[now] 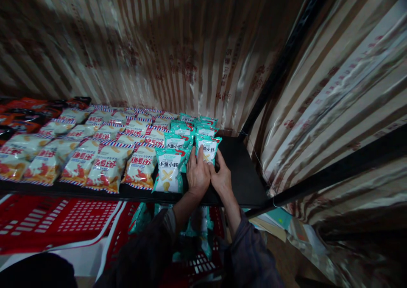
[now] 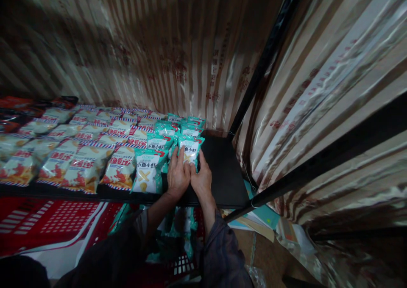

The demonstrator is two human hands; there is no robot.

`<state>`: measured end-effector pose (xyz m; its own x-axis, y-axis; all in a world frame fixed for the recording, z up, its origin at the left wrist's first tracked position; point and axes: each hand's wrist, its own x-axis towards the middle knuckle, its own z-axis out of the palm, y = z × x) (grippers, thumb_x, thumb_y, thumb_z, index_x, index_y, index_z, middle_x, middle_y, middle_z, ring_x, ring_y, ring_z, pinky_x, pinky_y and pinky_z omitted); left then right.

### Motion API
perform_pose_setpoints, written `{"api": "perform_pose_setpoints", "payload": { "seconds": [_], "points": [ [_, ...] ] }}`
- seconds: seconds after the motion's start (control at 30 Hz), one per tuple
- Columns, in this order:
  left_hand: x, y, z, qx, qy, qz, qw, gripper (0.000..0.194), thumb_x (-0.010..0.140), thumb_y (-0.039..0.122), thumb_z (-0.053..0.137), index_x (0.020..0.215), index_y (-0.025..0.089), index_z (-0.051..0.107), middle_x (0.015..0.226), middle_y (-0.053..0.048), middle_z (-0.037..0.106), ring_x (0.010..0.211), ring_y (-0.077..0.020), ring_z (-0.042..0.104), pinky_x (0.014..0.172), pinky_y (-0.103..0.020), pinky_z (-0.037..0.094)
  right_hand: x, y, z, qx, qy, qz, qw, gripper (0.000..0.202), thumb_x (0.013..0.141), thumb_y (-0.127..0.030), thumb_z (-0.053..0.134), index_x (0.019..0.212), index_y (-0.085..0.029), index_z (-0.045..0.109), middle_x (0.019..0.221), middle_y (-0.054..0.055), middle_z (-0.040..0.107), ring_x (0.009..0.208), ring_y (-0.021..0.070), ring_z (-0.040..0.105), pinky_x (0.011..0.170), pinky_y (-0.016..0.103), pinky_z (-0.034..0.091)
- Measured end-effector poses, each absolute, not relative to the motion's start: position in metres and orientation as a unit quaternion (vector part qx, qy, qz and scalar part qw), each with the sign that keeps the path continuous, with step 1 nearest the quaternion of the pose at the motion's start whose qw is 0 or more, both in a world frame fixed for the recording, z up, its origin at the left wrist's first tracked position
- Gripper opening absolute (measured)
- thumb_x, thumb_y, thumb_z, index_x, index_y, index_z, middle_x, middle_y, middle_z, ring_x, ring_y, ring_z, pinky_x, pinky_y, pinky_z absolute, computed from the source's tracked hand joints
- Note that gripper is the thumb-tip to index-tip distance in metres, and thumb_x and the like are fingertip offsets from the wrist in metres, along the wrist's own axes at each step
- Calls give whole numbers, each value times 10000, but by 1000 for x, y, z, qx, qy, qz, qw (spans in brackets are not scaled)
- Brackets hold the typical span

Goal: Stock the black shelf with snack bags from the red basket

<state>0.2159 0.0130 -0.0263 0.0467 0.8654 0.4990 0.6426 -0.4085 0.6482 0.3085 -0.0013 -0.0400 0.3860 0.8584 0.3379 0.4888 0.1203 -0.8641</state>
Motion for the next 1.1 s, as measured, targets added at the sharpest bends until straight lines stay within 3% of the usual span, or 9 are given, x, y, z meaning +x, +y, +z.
{"api": "perform_pose_setpoints", "payload": {
  "seconds": [0.5,0.87,1.1],
  "points": [
    [215,9,-26,718,533,436,97,577,912,237,424,1469,119,331,1518,-213,324,1396,-316,341,1103,-476,346,311,-2,-37,-633,-533,173,534,635,847,-308,521,1461,-244,371,1369,65,577,1205,231,587,1037,407,460],
    [214,11,-33,714,538,437,104,562,918,244,410,1457,100,339,1524,-217,318,1408,-303,328,1109,-469,347,312,5,-35,-609,-548,161,550,525,834,-297,542,1354,-219,535,1365,69,584,1258,241,545,1086,416,409],
    [215,12,-34,702,549,443,91,541,923,249,398,1443,102,357,1505,-208,358,1412,-291,323,1101,-458,363,311,12,-33,-601,-540,190,558,546,830,-357,562,1353,-203,532,1385,84,563,1283,239,519,1106,410,382]
  ]
}}
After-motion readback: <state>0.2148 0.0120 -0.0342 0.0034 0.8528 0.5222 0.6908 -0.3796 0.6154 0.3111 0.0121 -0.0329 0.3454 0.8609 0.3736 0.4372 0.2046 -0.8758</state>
